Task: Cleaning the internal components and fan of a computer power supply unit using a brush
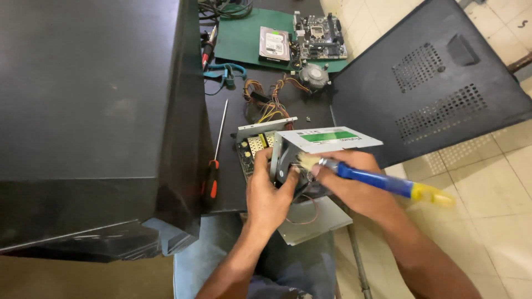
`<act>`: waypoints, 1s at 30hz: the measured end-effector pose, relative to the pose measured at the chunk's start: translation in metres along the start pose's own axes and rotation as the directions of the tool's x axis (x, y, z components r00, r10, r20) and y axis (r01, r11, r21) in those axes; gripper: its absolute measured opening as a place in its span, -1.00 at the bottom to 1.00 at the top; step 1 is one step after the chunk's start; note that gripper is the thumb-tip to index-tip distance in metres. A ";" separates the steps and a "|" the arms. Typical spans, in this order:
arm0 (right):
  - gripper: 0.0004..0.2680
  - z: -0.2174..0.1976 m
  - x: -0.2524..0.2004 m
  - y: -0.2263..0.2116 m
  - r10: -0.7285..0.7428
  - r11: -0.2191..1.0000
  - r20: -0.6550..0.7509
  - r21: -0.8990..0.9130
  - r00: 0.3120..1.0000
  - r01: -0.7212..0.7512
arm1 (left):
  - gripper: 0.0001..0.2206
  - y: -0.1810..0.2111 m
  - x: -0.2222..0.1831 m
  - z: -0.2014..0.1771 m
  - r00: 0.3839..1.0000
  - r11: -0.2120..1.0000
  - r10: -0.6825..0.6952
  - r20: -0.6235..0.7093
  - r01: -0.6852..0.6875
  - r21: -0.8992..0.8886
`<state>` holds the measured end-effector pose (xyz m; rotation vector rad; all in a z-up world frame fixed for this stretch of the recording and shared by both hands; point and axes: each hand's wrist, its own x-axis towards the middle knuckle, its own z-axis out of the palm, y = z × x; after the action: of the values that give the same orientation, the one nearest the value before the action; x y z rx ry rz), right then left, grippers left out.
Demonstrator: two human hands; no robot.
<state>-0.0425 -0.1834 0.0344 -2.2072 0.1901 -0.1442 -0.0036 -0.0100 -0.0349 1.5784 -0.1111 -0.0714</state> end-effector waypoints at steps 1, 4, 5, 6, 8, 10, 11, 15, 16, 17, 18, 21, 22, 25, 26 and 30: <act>-0.83 0.004 0.004 0.016 -0.192 0.970 -0.175 -0.184 0.966 0.159 | -0.57 0.000 0.001 -0.001 1.000 1.000 0.002 -0.006 -0.002 0.010; -0.83 0.022 0.013 0.047 -0.653 0.719 -0.304 -0.537 0.694 0.441 | -0.58 0.002 0.001 -0.001 1.000 1.000 0.000 -0.011 0.000 0.024; -0.82 0.028 0.015 0.053 -0.851 0.496 -0.257 -0.678 0.458 0.543 | -0.58 0.005 0.001 0.000 1.000 1.000 0.005 -0.011 -0.005 0.030; -0.82 0.025 0.016 0.047 -0.853 0.494 -0.257 -0.678 0.454 0.544 | -0.58 0.007 0.002 0.002 1.000 1.000 0.008 -0.013 -0.008 0.029; -0.85 0.020 0.012 0.036 -0.694 0.702 -0.263 -0.451 0.670 0.550 | -0.56 0.008 0.001 0.003 1.000 0.992 -0.009 0.019 0.006 0.127; -0.86 0.019 0.006 0.019 -0.449 0.893 -0.253 -0.155 0.857 0.422 | -0.54 0.006 0.003 0.005 0.999 0.989 -0.030 0.023 0.026 0.148; -0.87 0.018 0.004 0.010 -0.188 0.968 -0.149 0.137 0.971 0.208 | -0.51 0.006 0.005 0.008 0.998 0.986 -0.047 0.028 0.042 0.164; -0.86 0.014 0.017 0.036 -0.224 0.971 -0.248 0.027 0.943 0.238 | -0.57 0.008 0.008 0.004 0.997 0.987 -0.077 0.005 0.076 0.143; -0.85 0.018 0.021 0.047 -0.506 0.857 -0.290 -0.276 0.812 0.436 | -0.57 0.011 0.008 0.004 0.997 0.988 -0.076 0.002 0.075 0.138; -0.82 0.022 0.025 0.057 -0.748 0.627 -0.235 -0.556 0.621 0.545 | -0.56 0.014 0.008 0.004 0.997 0.988 -0.074 -0.001 0.073 0.133; -0.82 0.024 0.023 0.050 -0.748 0.626 -0.233 -0.557 0.621 0.545 | -0.56 0.013 0.008 0.004 0.997 0.989 -0.074 -0.001 0.074 0.132; -0.81 0.032 0.016 0.032 -0.776 0.606 -0.267 -0.567 0.571 0.558 | -0.55 0.011 0.009 0.004 0.995 0.984 -0.097 0.002 0.096 0.148; -0.83 0.036 0.013 0.028 -0.631 0.772 -0.332 -0.354 0.701 0.528 | -0.56 0.009 0.010 0.005 0.996 0.984 -0.092 0.005 0.090 0.155; -0.84 0.039 0.015 0.041 -0.425 0.901 -0.339 -0.067 0.839 0.429 | -0.57 0.008 0.012 0.002 0.994 0.982 -0.111 0.006 0.109 0.152; -0.84 0.039 0.016 0.050 -0.386 0.915 -0.327 -0.017 0.862 0.403 | -0.59 0.008 0.012 0.000 0.990 0.981 -0.139 0.007 0.137 0.140; -0.87 0.037 0.024 0.041 -0.710 0.687 -0.304 -0.496 0.635 0.531 | -0.61 0.010 0.012 0.001 0.992 0.989 -0.126 0.027 0.123 0.083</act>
<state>-0.0163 -0.1834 -0.0193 -2.4788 -0.3501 -1.1538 0.0079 -0.0120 -0.0245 1.6644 -0.0408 -0.1921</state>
